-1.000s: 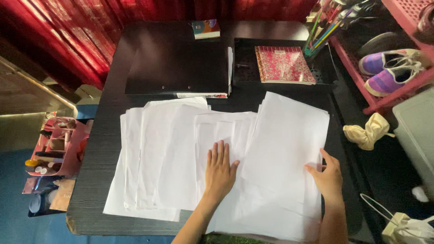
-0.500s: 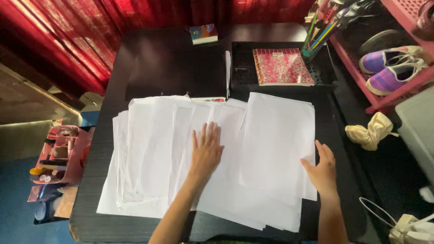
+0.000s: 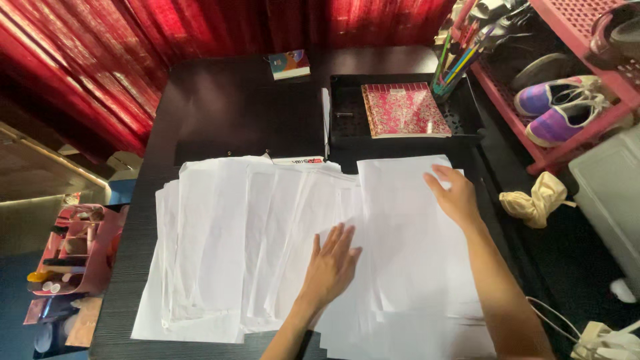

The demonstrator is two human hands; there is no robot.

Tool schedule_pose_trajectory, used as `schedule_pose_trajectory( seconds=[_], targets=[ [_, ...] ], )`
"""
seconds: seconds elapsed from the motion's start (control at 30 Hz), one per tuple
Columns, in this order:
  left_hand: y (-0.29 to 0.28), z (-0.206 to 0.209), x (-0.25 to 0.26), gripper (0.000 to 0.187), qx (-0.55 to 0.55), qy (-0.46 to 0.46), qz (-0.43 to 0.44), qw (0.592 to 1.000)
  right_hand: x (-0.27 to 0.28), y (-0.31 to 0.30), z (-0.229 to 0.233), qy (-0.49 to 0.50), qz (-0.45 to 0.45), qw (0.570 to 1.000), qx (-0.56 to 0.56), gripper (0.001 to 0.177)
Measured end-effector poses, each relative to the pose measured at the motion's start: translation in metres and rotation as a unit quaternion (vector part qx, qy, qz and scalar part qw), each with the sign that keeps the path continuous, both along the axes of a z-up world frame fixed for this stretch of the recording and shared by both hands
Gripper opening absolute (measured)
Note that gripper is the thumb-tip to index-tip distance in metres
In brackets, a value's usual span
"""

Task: The person organizes a stack of white papers on a dark desk, separating them into smaller piles and aligning the edges. They then place three patterned notebooks on the papers and arrange a set of colored pencils and pens into a glass holder.

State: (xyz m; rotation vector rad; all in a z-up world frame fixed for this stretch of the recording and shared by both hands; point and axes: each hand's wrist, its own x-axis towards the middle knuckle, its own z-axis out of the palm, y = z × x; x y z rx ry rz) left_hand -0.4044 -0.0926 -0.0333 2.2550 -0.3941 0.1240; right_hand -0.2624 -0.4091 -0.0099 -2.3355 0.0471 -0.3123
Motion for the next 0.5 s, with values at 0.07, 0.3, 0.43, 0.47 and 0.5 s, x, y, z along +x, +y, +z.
schedule_pose_trajectory(
  seconds=[0.07, 0.3, 0.43, 0.47, 0.5],
  targets=[
    [0.015, -0.004, 0.016, 0.058, 0.133, -0.057, 0.097, 0.985, 0.050, 0.016, -0.002, 0.135, 0.026, 0.942, 0.308, 0.066],
    [0.091, -0.029, 0.021, 0.081, 0.225, 0.025, 0.325, 0.918, 0.151, 0.027, -0.032, 0.190, -0.043, 0.796, 0.573, 0.056],
    [0.082, -0.018, -0.014, 0.095, 0.223, 0.188, 0.271, 0.917, 0.144, 0.027, -0.032, 0.124, -0.001, 0.819, 0.560, 0.043],
    [0.080, -0.012, -0.020, 0.097, 0.227, 0.235, 0.267, 0.907, 0.131, 0.032, -0.026, 0.103, -0.001, 0.832, 0.545, 0.042],
    [0.078, -0.006, -0.023, 0.096, 0.221, 0.178, 0.268, 0.921, 0.114, 0.036, -0.018, 0.081, -0.002, 0.844, 0.529, 0.041]
  ],
)
